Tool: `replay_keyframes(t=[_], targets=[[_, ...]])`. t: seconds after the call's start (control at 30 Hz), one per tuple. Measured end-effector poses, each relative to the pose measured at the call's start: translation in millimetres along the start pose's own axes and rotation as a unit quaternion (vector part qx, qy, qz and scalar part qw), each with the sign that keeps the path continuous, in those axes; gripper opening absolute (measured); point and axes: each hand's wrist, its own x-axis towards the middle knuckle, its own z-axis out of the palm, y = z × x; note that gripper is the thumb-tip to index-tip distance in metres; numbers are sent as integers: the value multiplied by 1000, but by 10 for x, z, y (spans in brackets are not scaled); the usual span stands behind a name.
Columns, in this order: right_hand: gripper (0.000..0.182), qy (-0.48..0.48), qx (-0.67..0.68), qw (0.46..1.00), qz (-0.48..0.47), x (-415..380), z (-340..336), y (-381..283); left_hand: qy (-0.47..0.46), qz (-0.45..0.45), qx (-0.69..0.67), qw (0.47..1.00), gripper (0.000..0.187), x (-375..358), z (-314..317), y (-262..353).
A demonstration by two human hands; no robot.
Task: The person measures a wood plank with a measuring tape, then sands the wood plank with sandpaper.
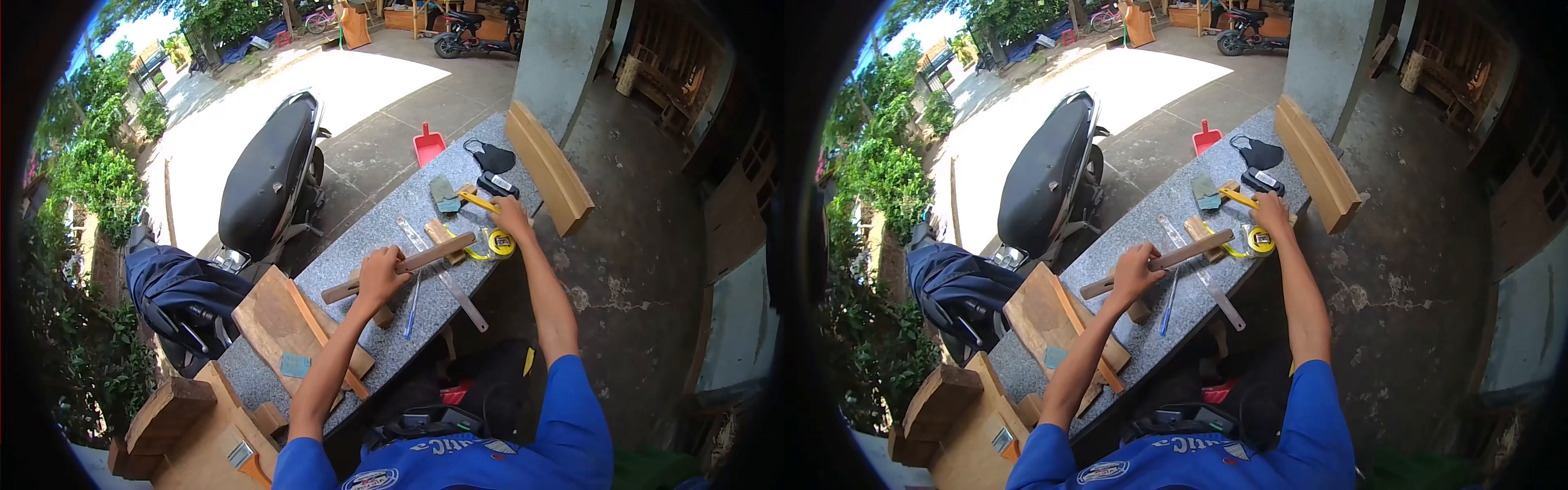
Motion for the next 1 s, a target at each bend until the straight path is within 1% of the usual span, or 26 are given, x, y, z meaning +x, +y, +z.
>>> replay_keyframes(t=[0.03, 0.07, 0.13, 0.17, 0.27, 0.3, 0.4, 0.5, 0.53, 0.57, 0.6, 0.67, 0.73, 0.8, 0.83, 0.93, 0.97, 1.0], targets=[[30, -25, 36, 999, 13, -9, 18, -18, 5, 11, 10, 1000, 37, -18, 9, 5], [29, -15, 57, 998, 10, -11, 63, -8, 10, 23, 20, 999, 38, -37, 20, 12], [28, 4, 94, 996, 6, -20, 155, 49, -80, -18, 22, 996, 40, -33, -9, -9], [27, 39, 104, 994, 2, -25, 188, 91, -125, -39, 23, 991, 42, -30, -27, -18], [28, 154, 94, 982, 51, -243, 35, 4, -216, -52, 70, 973, 46, -32, -115, 15], [38, 134, 51, 984, 105, -418, -103, -119, -190, -27, 27, 981, 49, -50, -91, -44], [50, 64, 27, 977, 201, -792, -136, -186, -190, -8, 5, 982, 48, -26, -115, -36], [59, 25, 244, 947, 207, -837, 54, 4, -171, 62, 18, 983, 48, -17, -62, -78], [62, 16, 326, 918, 225, -895, -62, -99, -193, 69, 30, 978, 50, -3, -96, -43], [61, 38, 329, 918, 219, -855, 24, -40, -186, 71, 33, 979, 50, -7, -78, -54], [57, 61, 273, 941, 188, -741, 267, 161, -178, 73, 38, 981, 50, -15, -39, -92], [59, 48, 237, 945, 219, -696, 266, 171, -176, 78, 54, 980, 49, -28, -13, -132], [60, 125, 249, 939, 203, -727, 235, 101, -175, 80, 51, 980, 48, -15, -41, -124], [59, 125, 299, 926, 195, -742, 134, 41, -180, 82, 44, 979, 47, -20, -39, -108], [58, 125, 324, 917, 193, -783, 62, -10, -187, 90, 65, 976, 46, -5, -17, -134], [55, 116, 426, 873, 207, -831, -166, -125, -157, 100, 34, 982, 43, -25, 5, -168], [46, 144, 490, 844, 166, -810, -115, -70, -143, 105, 25, 984, 43, -17, 8, -176], [43, 149, 564, 800, 140, -828, -163, -92, -130, 111, 16, 985, 43, -8, 14, -184]])
